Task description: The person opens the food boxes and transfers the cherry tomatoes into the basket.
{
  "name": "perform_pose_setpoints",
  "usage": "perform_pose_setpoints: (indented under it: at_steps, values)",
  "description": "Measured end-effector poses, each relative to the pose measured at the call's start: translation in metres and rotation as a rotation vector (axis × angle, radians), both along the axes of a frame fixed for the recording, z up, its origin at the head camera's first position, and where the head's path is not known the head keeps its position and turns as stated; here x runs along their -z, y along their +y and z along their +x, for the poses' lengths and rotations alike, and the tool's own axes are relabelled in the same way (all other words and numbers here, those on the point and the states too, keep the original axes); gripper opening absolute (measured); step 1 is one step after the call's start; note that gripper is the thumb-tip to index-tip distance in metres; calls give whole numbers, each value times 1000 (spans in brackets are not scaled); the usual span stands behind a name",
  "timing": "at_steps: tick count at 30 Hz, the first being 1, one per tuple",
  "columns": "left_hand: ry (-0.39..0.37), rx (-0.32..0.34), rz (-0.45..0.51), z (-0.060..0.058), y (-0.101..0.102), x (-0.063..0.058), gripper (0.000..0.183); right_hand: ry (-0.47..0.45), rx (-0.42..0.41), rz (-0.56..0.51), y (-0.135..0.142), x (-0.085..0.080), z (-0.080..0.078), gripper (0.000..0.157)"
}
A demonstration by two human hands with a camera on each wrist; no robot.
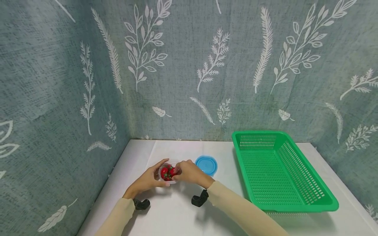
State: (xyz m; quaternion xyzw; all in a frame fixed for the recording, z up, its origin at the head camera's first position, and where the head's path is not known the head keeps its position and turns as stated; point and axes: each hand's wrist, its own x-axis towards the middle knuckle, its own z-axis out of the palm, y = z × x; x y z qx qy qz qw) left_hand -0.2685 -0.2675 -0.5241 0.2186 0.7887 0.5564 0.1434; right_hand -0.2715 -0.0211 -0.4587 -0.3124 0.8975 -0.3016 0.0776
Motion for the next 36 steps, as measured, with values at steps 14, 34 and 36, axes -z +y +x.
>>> perform_pose_setpoints:
  at_steps: [14,34,36]
  values:
    - [-6,-9,3,1,0,1,105,19,-73,1,4,-7,2,22]
    - [-6,-10,-1,1,2,-1,105,64,-102,-142,23,-12,0,19]
    - [-9,-16,-9,2,2,-2,105,72,-96,-148,26,-15,0,20]
